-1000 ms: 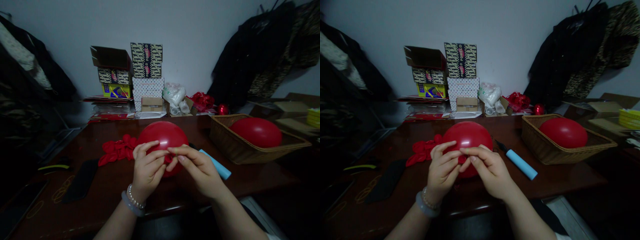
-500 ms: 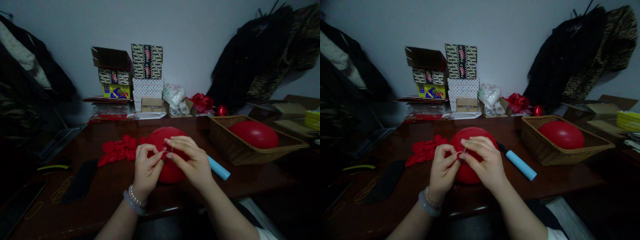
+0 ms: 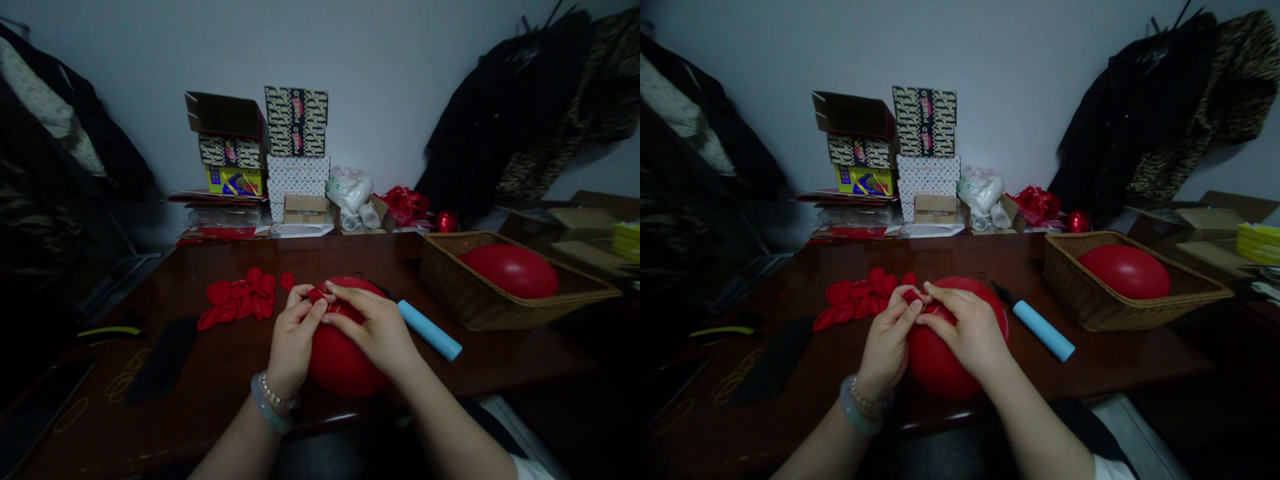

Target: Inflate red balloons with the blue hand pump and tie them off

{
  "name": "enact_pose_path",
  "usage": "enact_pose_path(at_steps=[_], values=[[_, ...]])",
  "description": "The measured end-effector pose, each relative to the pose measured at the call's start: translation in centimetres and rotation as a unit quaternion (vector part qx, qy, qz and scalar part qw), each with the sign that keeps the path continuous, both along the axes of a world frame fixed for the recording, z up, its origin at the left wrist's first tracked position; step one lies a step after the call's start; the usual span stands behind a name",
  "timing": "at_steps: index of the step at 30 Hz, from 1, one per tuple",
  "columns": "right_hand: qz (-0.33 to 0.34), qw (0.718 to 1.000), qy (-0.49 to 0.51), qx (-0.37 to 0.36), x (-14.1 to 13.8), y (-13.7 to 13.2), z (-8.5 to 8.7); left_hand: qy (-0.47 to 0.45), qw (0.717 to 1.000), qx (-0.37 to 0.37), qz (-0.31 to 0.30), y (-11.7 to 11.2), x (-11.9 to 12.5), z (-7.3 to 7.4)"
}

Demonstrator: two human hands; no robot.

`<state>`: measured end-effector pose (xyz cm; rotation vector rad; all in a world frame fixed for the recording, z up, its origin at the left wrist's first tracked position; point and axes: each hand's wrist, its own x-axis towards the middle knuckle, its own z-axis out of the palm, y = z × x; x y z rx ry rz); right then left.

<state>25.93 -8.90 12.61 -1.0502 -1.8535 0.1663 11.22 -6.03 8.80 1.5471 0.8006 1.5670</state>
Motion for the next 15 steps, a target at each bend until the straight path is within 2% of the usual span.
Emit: enact_pose_path(at_steps=[4, 9, 11, 15], values=[[-0.015, 1.000, 0.000, -0.007, -0.1, 0.1, 0.3, 0.015, 1.000, 0.005, 0.012, -0.2, 0.1, 0.0], [-0.033, 0.999, -0.028, -0.020, -0.2, 0.2, 0.5, 0.048, 0.990, 0.050, 0.125, -0.8, 0.6, 0.0], [-0.035, 0.998, -0.043, -0.028, -0.2, 0.3, 0.6, 0.048, 0.985, 0.066, 0.152, -1.0, 0.8, -0.1], [-0.057, 0.995, -0.074, -0.026, -0.7, 0.2, 0.7, 0.048, 0.983, 0.067, 0.161, -1.1, 1.1, -0.3]])
